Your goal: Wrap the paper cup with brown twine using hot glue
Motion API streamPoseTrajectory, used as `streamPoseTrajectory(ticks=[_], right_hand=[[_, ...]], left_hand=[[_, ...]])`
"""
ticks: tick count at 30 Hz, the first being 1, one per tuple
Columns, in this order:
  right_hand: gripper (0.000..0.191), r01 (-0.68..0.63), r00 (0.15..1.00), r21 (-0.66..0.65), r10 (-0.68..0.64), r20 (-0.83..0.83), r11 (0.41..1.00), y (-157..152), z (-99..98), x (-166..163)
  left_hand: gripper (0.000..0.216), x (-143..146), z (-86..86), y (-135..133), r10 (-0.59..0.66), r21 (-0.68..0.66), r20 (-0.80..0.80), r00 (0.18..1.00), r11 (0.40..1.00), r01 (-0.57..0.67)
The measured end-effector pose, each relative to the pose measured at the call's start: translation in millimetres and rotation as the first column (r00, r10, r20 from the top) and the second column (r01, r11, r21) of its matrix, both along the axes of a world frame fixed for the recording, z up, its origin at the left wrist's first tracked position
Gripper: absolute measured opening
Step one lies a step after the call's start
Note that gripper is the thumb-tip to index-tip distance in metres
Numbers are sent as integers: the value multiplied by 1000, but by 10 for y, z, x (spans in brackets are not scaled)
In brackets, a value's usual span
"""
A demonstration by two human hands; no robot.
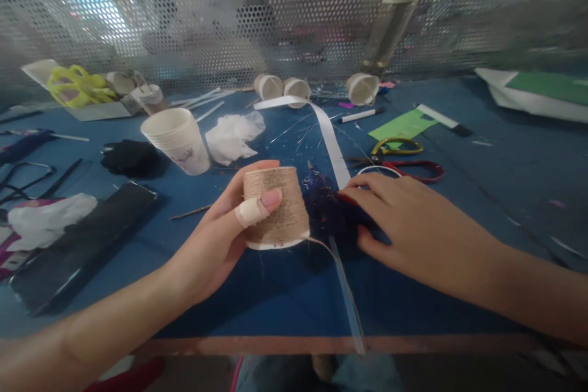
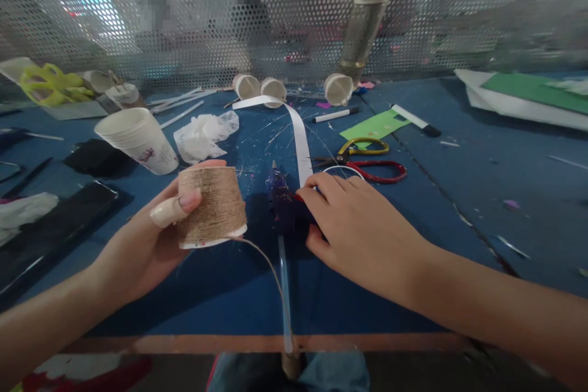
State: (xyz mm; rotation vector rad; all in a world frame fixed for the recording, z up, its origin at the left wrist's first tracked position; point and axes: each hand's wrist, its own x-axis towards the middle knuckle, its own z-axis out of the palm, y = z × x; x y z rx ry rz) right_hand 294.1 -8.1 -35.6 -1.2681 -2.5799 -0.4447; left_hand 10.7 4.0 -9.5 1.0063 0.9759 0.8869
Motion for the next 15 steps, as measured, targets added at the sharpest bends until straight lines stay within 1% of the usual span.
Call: streamPoseTrajectory(ticks=[2,4,6,8,12,15], right_hand=[[29,49,998,-43,-51,-37,998,27,7,14],[25,105,989,-112,-116,-95,988,69,16,39],[23,145,975,-152,-167,-146,978,111,34,67],[24,166,962,-155,-195,-193,974,141,64,86],[26,241,914,-170,-282,-291,956,151,130,84],[25,276,889,-187,-325,-324,943,178,116,104]], left_hand=[[56,8,7,4,9,-19,11,1000,1000,-8],[57,13,11,5,21,-38,21,1000,999,-21],[60,11,13,3,51,-60,22,998,997,-50],[59,3,13,0,54,-72,40,998,996,-51],[55,-18,8,-1,18,-91,77,997,996,-11],[56,-26,8,-2,-5,-97,88,996,995,14]])
